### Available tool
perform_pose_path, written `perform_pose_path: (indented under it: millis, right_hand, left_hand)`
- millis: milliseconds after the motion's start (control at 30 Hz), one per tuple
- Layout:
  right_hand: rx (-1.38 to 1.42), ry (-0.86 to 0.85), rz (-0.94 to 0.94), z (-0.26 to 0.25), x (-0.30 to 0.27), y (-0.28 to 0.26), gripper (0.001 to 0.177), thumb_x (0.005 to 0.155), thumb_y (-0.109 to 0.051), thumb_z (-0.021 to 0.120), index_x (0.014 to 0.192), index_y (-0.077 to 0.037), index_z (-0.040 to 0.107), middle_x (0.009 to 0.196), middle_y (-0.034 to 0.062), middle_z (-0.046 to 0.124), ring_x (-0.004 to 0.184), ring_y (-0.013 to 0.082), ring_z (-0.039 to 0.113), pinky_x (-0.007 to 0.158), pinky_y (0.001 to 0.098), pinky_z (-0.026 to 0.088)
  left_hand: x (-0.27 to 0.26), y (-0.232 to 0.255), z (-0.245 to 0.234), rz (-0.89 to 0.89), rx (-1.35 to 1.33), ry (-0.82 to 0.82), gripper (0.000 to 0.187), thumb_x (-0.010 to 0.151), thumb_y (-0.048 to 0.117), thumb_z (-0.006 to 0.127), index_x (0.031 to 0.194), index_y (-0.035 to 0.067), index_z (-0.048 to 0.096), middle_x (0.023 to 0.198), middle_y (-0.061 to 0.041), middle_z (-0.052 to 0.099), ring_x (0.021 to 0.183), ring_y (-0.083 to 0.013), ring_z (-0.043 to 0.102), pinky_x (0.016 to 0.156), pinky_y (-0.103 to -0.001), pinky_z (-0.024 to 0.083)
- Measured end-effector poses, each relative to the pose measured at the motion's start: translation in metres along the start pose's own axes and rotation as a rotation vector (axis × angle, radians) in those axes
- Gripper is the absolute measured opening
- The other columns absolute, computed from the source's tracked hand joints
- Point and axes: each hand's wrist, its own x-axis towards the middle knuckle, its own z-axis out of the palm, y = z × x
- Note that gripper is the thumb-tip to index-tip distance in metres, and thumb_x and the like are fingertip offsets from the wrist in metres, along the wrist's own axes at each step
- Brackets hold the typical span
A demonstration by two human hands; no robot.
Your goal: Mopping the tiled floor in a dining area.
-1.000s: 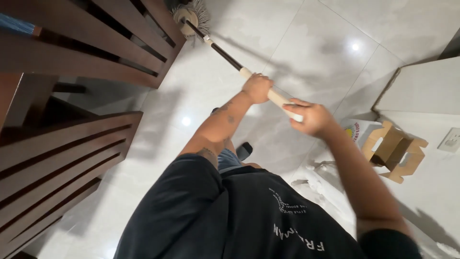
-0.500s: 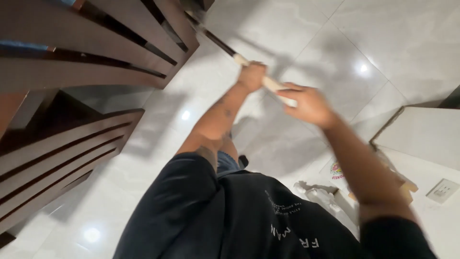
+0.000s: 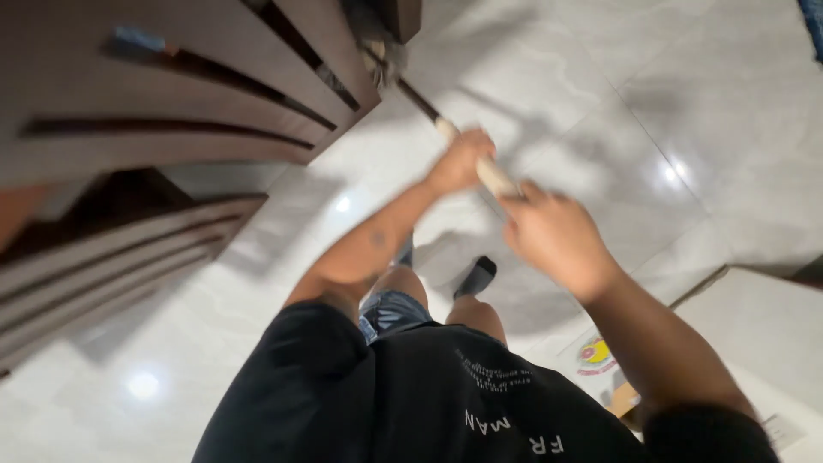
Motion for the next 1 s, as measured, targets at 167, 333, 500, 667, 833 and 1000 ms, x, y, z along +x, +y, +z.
perform_pose_path:
  millis: [167, 333, 500, 667, 833, 1000]
  right_hand:
    - [-0.023, 0.056, -0.049, 0.075, 0.058, 0.037, 0.034, 0.083, -0.012, 0.066, 0.115, -0.011, 0.075, 0.107, 0.0183, 0.069, 0.073, 0.0385, 0.071, 0.066, 0.0477, 0.06]
    - [-0.011, 0.063, -0.047, 0.094, -0.026, 0.1, 0.039, 0.084, -0.007, 0.064, 0.121, -0.013, 0.074, 0.115, 0.0224, 0.068, 0.073, 0.039, 0.071, 0.065, 0.0479, 0.06]
    - [0.064, -0.155, 0.027, -0.02, -0.172, 0.123, 0.05, 0.075, -0.014, 0.07, 0.125, -0.015, 0.07, 0.12, 0.0121, 0.068, 0.075, 0.0348, 0.072, 0.07, 0.045, 0.06]
    - [-0.031, -0.149, -0.014, -0.036, -0.154, 0.11, 0.046, 0.077, -0.017, 0.068, 0.122, -0.012, 0.072, 0.121, 0.0183, 0.067, 0.071, 0.0358, 0.074, 0.068, 0.0441, 0.061]
    - [-0.06, -0.158, 0.003, -0.022, -0.149, 0.086, 0.042, 0.082, -0.018, 0.067, 0.123, -0.011, 0.072, 0.13, 0.0231, 0.064, 0.072, 0.0369, 0.073, 0.072, 0.0436, 0.062]
    - [0.059, -0.26, 0.046, -0.031, -0.241, 0.095, 0.049, 0.079, -0.019, 0.069, 0.127, -0.011, 0.068, 0.128, 0.0199, 0.065, 0.073, 0.0379, 0.073, 0.067, 0.0466, 0.061]
  left_hand:
    - [0.016, -0.055, -0.016, -0.257, 0.286, 0.074, 0.021, 0.079, 0.017, 0.076, 0.098, 0.015, 0.069, 0.14, -0.026, 0.052, 0.135, -0.0456, 0.043, 0.107, -0.05, 0.043]
    - [0.02, -0.048, 0.102, -0.334, 0.331, 0.024, 0.027, 0.078, 0.022, 0.078, 0.104, 0.022, 0.07, 0.149, -0.027, 0.045, 0.143, -0.0515, 0.032, 0.116, -0.062, 0.027]
    - [0.016, 0.162, 0.159, -0.166, -0.037, -0.051, 0.03, 0.066, 0.021, 0.084, 0.092, 0.024, 0.07, 0.116, 0.003, 0.066, 0.128, -0.0277, 0.052, 0.101, -0.071, 0.034]
    - [0.032, 0.17, 0.128, -0.132, -0.014, -0.043, 0.024, 0.07, 0.019, 0.082, 0.09, 0.02, 0.069, 0.106, -0.001, 0.066, 0.119, -0.0298, 0.055, 0.095, -0.063, 0.041]
    - [0.016, 0.146, 0.123, -0.113, 0.024, -0.044, 0.02, 0.073, 0.019, 0.08, 0.09, 0.017, 0.069, 0.1, -0.004, 0.067, 0.113, -0.0296, 0.06, 0.098, -0.051, 0.046]
    - [-0.015, 0.223, 0.175, -0.187, 0.096, -0.202, 0.024, 0.071, 0.017, 0.079, 0.094, 0.02, 0.072, 0.105, -0.007, 0.065, 0.117, -0.0381, 0.054, 0.09, -0.077, 0.038]
